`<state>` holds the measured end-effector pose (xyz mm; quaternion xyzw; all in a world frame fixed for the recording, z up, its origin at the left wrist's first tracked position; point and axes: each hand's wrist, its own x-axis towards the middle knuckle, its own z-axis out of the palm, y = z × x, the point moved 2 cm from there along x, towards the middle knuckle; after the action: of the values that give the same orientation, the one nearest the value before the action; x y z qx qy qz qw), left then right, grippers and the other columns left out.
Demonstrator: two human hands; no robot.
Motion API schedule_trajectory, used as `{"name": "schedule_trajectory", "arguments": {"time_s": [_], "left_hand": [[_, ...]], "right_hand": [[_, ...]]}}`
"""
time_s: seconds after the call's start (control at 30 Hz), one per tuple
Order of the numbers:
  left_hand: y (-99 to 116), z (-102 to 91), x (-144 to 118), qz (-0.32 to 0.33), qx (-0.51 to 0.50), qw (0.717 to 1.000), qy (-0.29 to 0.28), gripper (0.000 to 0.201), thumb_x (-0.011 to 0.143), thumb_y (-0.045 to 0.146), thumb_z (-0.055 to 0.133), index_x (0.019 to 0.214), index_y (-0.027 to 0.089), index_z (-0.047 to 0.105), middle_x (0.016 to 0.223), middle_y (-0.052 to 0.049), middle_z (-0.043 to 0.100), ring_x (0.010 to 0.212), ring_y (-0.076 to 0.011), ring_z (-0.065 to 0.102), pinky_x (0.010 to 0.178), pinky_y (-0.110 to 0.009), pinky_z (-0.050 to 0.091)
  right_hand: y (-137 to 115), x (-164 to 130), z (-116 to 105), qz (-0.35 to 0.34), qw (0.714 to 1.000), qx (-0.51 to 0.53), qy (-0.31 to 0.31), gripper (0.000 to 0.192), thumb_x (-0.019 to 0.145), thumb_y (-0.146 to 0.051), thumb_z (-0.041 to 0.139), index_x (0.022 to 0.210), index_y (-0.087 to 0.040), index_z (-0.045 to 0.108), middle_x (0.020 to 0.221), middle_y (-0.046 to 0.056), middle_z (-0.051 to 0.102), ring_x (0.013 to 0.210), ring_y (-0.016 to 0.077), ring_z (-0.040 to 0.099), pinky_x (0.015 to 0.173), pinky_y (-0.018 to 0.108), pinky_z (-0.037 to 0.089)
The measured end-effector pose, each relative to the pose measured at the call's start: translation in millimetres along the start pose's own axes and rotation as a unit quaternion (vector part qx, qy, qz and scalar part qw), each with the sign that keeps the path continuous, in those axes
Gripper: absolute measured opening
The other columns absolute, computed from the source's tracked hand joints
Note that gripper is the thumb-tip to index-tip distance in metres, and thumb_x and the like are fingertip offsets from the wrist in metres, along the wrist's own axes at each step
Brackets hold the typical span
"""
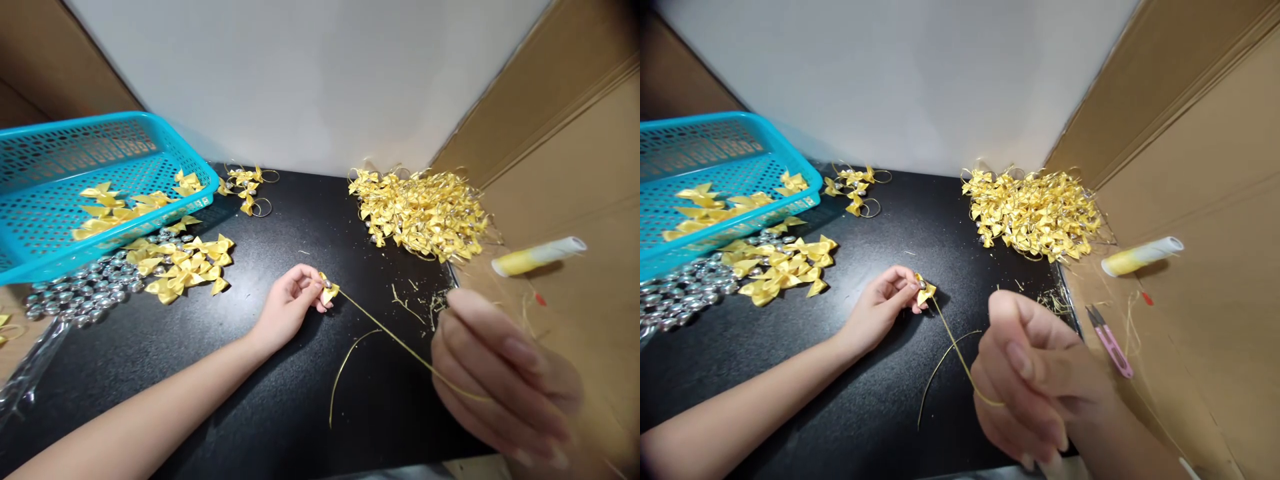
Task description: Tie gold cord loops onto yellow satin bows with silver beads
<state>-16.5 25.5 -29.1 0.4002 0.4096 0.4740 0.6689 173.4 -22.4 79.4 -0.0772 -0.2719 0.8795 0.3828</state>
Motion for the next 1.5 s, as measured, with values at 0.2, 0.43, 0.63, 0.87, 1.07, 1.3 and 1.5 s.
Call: {"name": "schedule_trajectory", "arguments": {"time_s": [0.2, 0.43, 0.63, 0.87, 1.07, 1.3, 1.5], "left_hand": [[-0.1, -1.2, -1.8, -0.018, -0.033, 0.999, 0.022, 0.015, 0.080, 0.027, 0.067, 0.081, 0.016, 0.056, 0.070, -0.001, 0.071, 0.064, -0.0119, 0.068, 0.059, -0.020, 0.050], [1.8, 1.1, 1.1, -0.012, -0.028, 0.998, 0.061, 0.026, 0.071, 0.025, 0.076, 0.072, 0.016, 0.051, 0.062, 0.003, 0.063, 0.054, -0.0069, 0.056, 0.055, -0.018, 0.045], [2.8, -1.1, 2.0, -0.007, -0.079, 0.996, 0.050, 0.021, 0.075, 0.020, 0.067, 0.086, 0.020, 0.050, 0.067, 0.003, 0.066, 0.057, -0.0091, 0.059, 0.058, -0.020, 0.049], [3.1, -1.7, 1.2, -0.038, -0.073, 0.997, 0.015, 0.019, 0.075, 0.018, 0.069, 0.092, 0.017, 0.060, 0.086, -0.004, 0.075, 0.070, -0.0110, 0.066, 0.067, -0.022, 0.053], [-0.2, -4.2, 1.5, -0.058, -0.023, 0.998, -0.011, 0.022, 0.071, 0.020, 0.077, 0.089, 0.015, 0.065, 0.088, -0.005, 0.077, 0.073, -0.0127, 0.070, 0.072, -0.024, 0.053], [-0.3, -3.4, 0.5, -0.068, 0.004, 0.997, -0.044, 0.020, 0.067, 0.019, 0.080, 0.079, 0.015, 0.065, 0.079, -0.005, 0.078, 0.066, -0.0122, 0.070, 0.066, -0.023, 0.054], [14.8, -2.9, -8.4, 0.073, 0.201, 0.976, -0.033, 0.009, 0.076, 0.022, 0.074, 0.080, 0.017, 0.068, 0.085, -0.007, 0.078, 0.074, -0.0177, 0.073, 0.071, -0.028, 0.057]], "right_hand": [[35.8, 6.5, -13.4, 0.104, 0.992, 0.070, -0.007, 0.028, 0.089, -0.031, 0.062, 0.073, -0.021, 0.041, 0.043, -0.013, 0.045, 0.029, 0.0018, 0.037, 0.039, 0.011, 0.041], [71.5, -5.2, -20.7, 0.156, 0.982, 0.102, -0.005, 0.020, 0.088, -0.030, 0.064, 0.082, -0.015, 0.052, 0.044, -0.010, 0.046, 0.034, 0.0035, 0.041, 0.041, 0.014, 0.037], [25.3, -1.3, -19.5, 0.078, 0.996, 0.012, 0.041, 0.021, 0.091, -0.031, 0.059, 0.078, -0.021, 0.044, 0.041, -0.013, 0.034, 0.030, 0.0042, 0.027, 0.035, 0.014, 0.031], [-41.8, 15.2, -29.5, -0.102, 0.904, -0.293, 0.295, 0.027, 0.081, -0.037, 0.065, 0.072, -0.027, 0.042, 0.046, -0.010, 0.011, 0.037, 0.0092, 0.009, 0.037, 0.025, 0.018], [-74.0, 45.6, -42.9, -0.193, 0.830, -0.427, 0.303, 0.023, 0.089, -0.036, 0.052, 0.070, -0.027, 0.042, 0.058, -0.006, 0.011, 0.046, 0.0129, 0.014, 0.046, 0.028, 0.026], [-109.1, 80.6, -87.2, -0.227, 0.820, -0.404, 0.336, 0.037, 0.090, -0.027, 0.051, 0.060, -0.023, 0.031, 0.057, -0.007, 0.019, 0.048, 0.0105, 0.026, 0.057, 0.026, 0.039], [-108.6, 104.6, -110.9, -0.211, 0.824, -0.376, 0.367, 0.034, 0.092, -0.016, 0.046, 0.061, -0.022, 0.033, 0.054, -0.008, 0.027, 0.045, 0.0067, 0.032, 0.053, 0.019, 0.040]]}}
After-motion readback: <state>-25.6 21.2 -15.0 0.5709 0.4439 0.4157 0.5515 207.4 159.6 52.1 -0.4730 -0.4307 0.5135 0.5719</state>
